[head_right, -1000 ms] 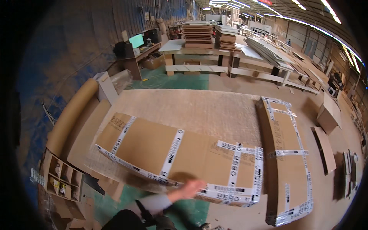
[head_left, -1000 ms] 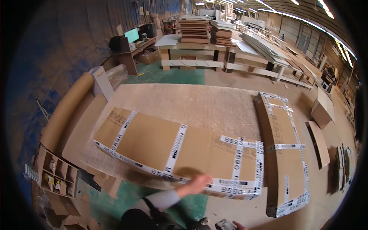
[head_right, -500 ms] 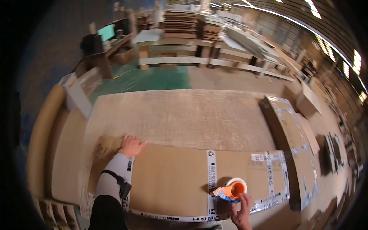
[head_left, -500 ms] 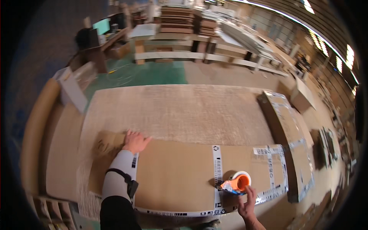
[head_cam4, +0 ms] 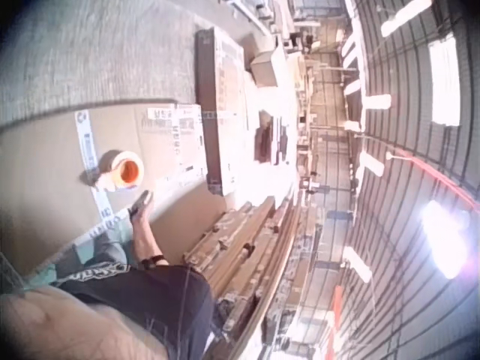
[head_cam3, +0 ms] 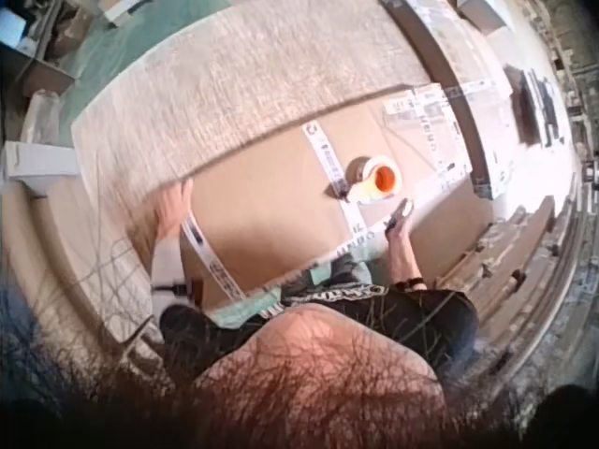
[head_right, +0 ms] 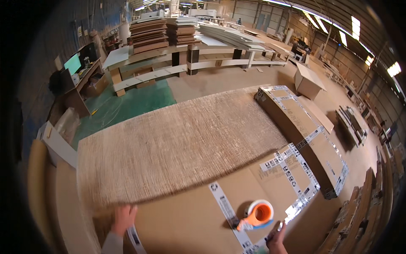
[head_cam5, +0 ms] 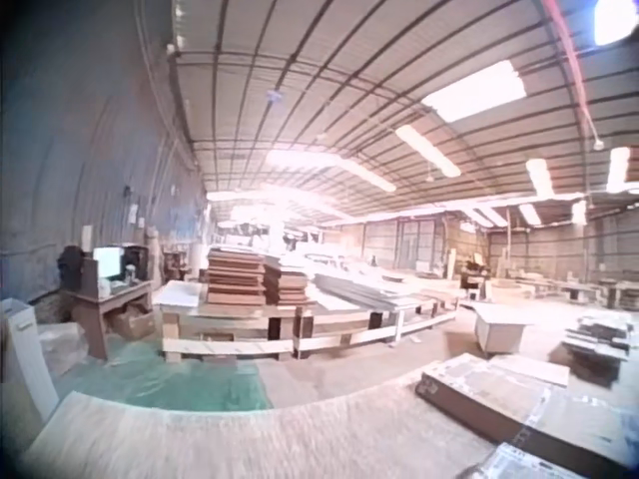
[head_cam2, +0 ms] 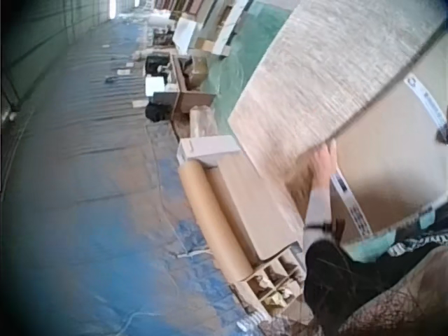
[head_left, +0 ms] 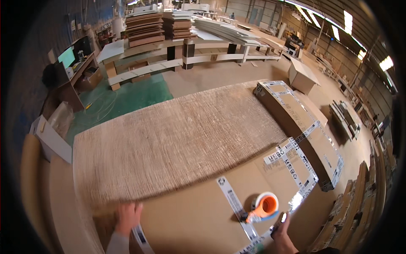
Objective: Packaging white furniture panels by wrapping them in cardboard and sealing them with packing tape.
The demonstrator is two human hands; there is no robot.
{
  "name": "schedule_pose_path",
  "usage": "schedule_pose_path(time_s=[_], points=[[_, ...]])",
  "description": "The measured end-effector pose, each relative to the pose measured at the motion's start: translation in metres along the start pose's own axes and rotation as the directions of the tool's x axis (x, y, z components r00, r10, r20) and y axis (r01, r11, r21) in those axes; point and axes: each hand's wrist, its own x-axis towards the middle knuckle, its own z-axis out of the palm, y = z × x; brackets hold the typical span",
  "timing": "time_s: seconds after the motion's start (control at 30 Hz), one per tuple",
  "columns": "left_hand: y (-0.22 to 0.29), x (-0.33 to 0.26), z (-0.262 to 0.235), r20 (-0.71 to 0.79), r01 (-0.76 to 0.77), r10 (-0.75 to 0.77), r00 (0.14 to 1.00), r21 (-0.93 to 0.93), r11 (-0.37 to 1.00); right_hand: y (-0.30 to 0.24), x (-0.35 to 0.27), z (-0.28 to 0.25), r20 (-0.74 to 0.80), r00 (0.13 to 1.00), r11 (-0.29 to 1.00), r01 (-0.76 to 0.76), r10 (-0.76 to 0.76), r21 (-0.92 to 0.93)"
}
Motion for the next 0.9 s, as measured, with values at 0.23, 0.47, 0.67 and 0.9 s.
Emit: schedule_pose_path(time_s=[0.23,0.47,0.67,0.9], points=[[0.008,-0.095,-0.048,0.284,0.31,-0.25,0.926,-0.19,0.932,-0.002,-0.038,0.044,0.099,0.961,0.966,0.252,-0.256,0.054],[-0.019,-0.088,-0.076,0.334,0.298,-0.245,0.91,-0.115,0.948,0.014,0.037,0.117,-0.136,0.984,0.992,0.109,-0.117,-0.07],[-0.02,-0.097,-0.066,0.3,0.315,-0.3,0.906,-0.004,0.949,0.001,0.069,0.336,0.063,0.943,0.811,0.315,-0.328,-0.493],[-0.046,-0.114,0.033,0.127,0.264,-0.265,0.956,0.03,0.964,0.033,0.095,0.384,0.584,0.731,0.518,0.673,-0.354,-0.528]])
